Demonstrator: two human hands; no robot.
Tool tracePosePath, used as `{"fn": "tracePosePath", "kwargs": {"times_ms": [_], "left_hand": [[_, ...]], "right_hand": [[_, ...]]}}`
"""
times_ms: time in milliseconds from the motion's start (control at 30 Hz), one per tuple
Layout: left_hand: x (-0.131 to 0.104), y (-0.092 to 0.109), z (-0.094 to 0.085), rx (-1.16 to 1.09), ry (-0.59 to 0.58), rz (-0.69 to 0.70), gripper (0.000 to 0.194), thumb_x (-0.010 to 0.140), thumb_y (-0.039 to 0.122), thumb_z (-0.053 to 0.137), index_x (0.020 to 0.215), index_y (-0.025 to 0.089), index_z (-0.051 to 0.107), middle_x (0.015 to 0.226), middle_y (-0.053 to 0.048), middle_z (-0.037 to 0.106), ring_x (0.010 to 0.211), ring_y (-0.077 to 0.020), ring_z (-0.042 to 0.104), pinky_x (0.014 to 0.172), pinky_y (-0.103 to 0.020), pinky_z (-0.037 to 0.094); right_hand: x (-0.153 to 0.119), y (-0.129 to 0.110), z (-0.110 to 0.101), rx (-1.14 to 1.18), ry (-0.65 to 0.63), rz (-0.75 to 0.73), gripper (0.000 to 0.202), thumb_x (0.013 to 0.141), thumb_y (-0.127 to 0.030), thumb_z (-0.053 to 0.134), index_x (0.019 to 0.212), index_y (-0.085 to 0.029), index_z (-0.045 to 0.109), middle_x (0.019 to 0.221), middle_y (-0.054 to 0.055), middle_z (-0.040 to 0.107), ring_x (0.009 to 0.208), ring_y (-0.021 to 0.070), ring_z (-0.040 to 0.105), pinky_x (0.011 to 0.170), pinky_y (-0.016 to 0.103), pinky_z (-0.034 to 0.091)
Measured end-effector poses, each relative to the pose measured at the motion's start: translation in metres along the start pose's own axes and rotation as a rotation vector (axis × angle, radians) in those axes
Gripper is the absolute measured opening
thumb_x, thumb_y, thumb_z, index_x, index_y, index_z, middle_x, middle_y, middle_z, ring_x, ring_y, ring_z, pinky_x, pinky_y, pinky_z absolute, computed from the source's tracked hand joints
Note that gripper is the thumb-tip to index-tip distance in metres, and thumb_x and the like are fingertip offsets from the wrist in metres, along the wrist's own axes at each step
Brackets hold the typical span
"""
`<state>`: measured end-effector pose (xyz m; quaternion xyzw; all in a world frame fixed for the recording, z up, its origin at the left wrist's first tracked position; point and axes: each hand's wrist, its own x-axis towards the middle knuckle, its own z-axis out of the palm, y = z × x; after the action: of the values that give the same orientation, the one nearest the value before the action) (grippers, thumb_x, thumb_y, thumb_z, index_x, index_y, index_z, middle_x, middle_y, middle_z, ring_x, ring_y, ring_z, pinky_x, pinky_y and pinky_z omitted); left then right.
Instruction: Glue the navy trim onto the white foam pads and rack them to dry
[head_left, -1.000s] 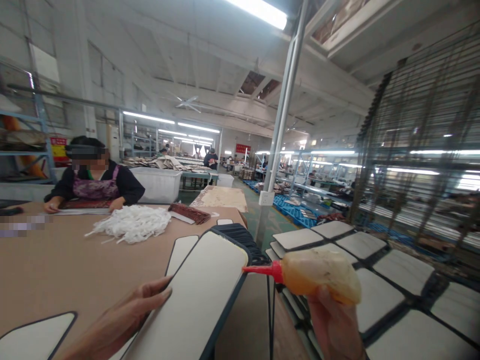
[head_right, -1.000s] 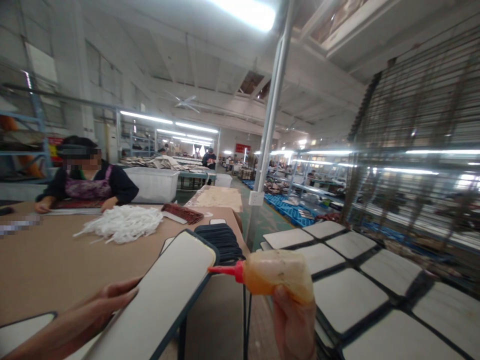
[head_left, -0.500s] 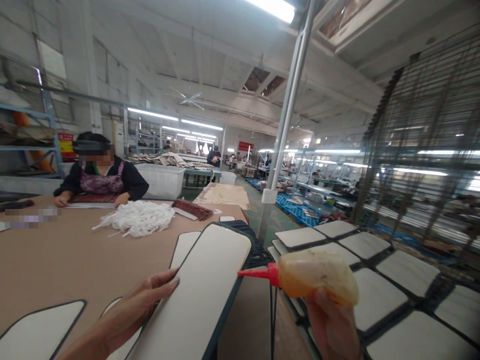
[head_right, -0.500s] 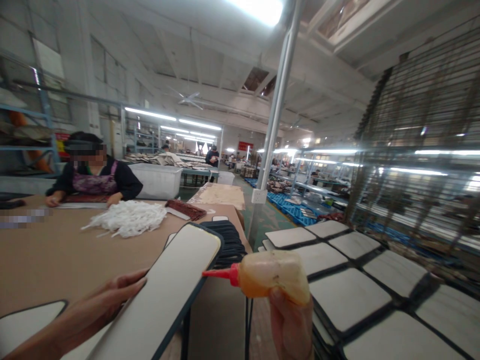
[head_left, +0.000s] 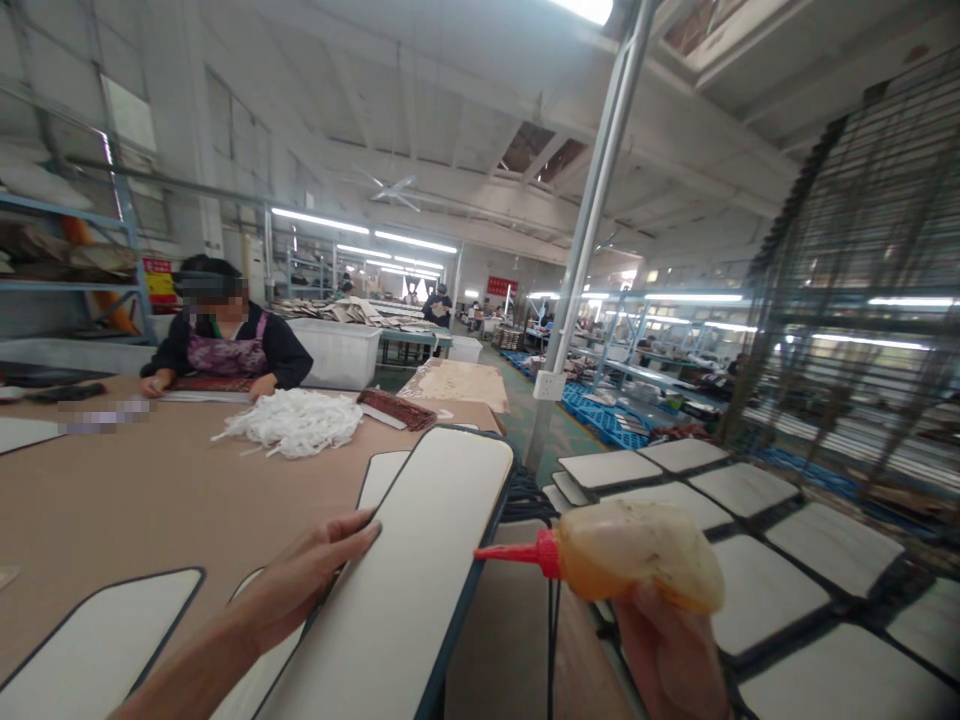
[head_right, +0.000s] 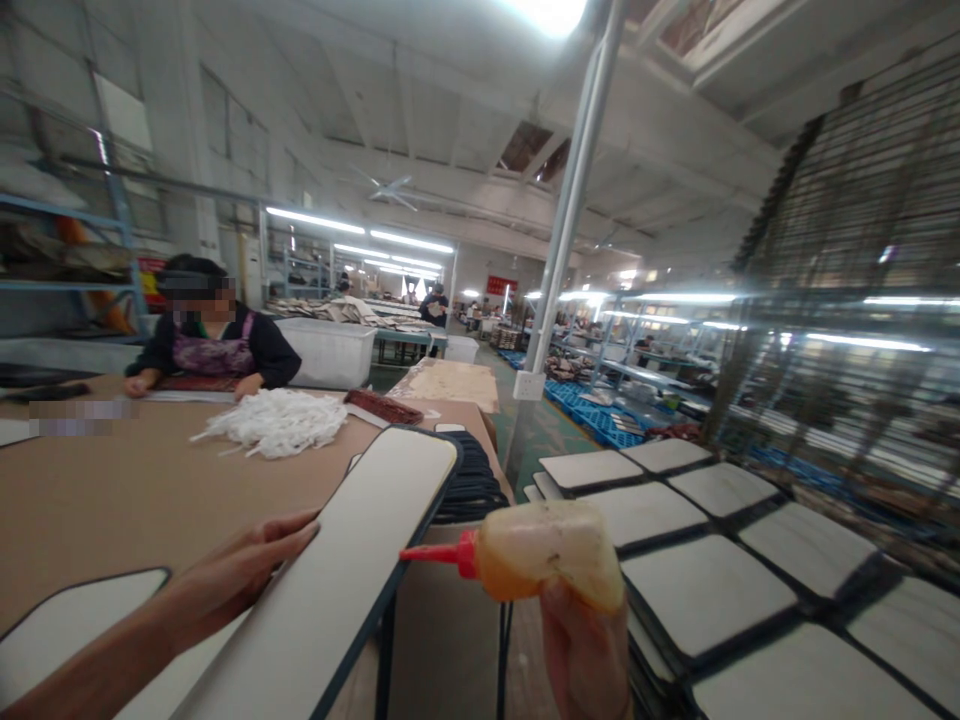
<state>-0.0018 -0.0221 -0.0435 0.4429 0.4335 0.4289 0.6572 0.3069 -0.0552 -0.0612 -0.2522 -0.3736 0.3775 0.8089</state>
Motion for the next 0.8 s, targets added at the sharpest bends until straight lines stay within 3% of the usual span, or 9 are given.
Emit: {"fn": "tracePosePath", "kwargs": {"times_ms": [167,367,500,800], "left_hand": [[-0.001,0.005,0.004,0.015,-0.028,0.013,0.048,0.067,0.041,0.076,0.109,0.02,0.069,0.089,-0.006,0.077,0.074,-0.0234,0.071,0.06,-0.025,0.053],[0.002,0.005,0.003,0.033,-0.03,0.018,0.046,0.07,0.041,0.073,0.109,0.017,0.068,0.084,-0.007,0.076,0.069,-0.0199,0.069,0.057,-0.023,0.052],[0.003,0.006,0.002,0.013,-0.044,0.022,0.042,0.071,0.04,0.073,0.104,0.015,0.069,0.078,-0.006,0.075,0.065,-0.0185,0.068,0.057,-0.024,0.051],[0.01,0.011,0.002,0.017,-0.024,0.044,0.037,0.068,0.039,0.075,0.094,0.013,0.07,0.069,-0.004,0.073,0.058,-0.0156,0.065,0.053,-0.022,0.049]], "right_hand": [[-0.004,-0.003,0.001,0.006,-0.006,0.028,0.041,0.065,-0.024,0.077,0.106,-0.027,0.069,0.099,0.007,0.073,0.086,0.0265,0.067,0.08,0.04,0.055],[-0.007,-0.011,0.007,-0.01,0.055,0.091,0.062,0.051,-0.028,0.085,0.11,-0.03,0.068,0.095,0.005,0.074,0.08,0.0252,0.068,0.075,0.035,0.057],[-0.01,-0.013,0.006,0.001,0.072,0.114,0.068,0.049,-0.026,0.086,0.113,-0.031,0.066,0.094,0.003,0.074,0.078,0.022,0.069,0.073,0.03,0.056],[-0.015,-0.011,0.002,-0.044,0.005,0.158,0.064,0.054,-0.029,0.084,0.115,-0.03,0.065,0.1,0.007,0.073,0.09,0.0303,0.067,0.078,0.041,0.057]]}}
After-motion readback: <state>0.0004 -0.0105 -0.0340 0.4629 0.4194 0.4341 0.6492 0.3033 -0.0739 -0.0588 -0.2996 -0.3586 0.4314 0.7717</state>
